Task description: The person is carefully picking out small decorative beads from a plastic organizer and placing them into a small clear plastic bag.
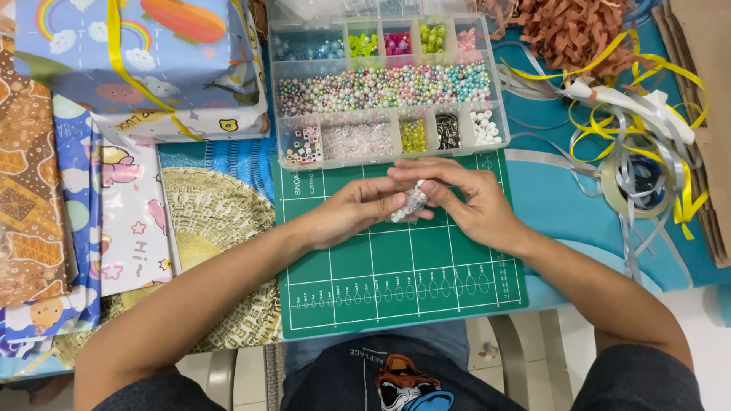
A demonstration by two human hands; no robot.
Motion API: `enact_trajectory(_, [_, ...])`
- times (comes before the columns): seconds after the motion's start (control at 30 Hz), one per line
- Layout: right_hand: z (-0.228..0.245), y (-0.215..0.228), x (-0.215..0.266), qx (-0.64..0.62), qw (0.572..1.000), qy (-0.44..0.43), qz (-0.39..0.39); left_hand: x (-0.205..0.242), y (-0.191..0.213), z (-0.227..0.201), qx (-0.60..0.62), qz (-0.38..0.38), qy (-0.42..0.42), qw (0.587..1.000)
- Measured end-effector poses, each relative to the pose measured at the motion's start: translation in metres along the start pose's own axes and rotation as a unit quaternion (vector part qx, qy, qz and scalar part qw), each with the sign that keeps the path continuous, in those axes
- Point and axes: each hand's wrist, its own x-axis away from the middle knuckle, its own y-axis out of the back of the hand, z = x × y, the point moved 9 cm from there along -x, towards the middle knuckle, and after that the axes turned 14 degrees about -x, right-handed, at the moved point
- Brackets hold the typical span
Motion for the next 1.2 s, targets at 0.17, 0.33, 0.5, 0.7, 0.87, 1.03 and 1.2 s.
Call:
enact_trajectory(0.17, [0.002,-0.002,0.0,0.017,0.999,0.015,0.023,0.001,-0.001,-0.004,0.013,0.0,0.003,1.0])
enact_trajectory(0.33, [-0.001,-0.001,-0.001,0.017,0.999,0.011,0.032,0.002,0.002,0.001,0.01,0.003,0.004,1.0])
enact_trajectory(0.5, [0.005,-0.001,0.0,0.081,0.995,0.043,0.043,0.002,-0.001,-0.006,0.008,-0.008,0.008,1.0])
enact_trajectory(0.7, [0.037,-0.027,0.074,0.238,0.941,0.235,0.052,0.0,-0.004,-0.017,-0.009,0.015,-0.006,1.0])
enact_trajectory(0.87, [0.058,-0.114,0.122,-0.003,0.931,0.078,0.357,0.002,-0.004,-0.021,0.002,0.088,-0.01,0.996])
enact_trajectory(1.03, [-0.097,-0.142,0.214,-0.002,0.78,-0.362,0.51,0.001,-0.004,-0.017,0.012,0.094,-0.006,0.995])
enact_trajectory(1.2, [-0.281,-0.177,0.277,-0.047,0.786,-0.47,0.4,0.001,-0.005,-0.017,-0.012,0.033,-0.025,0.999])
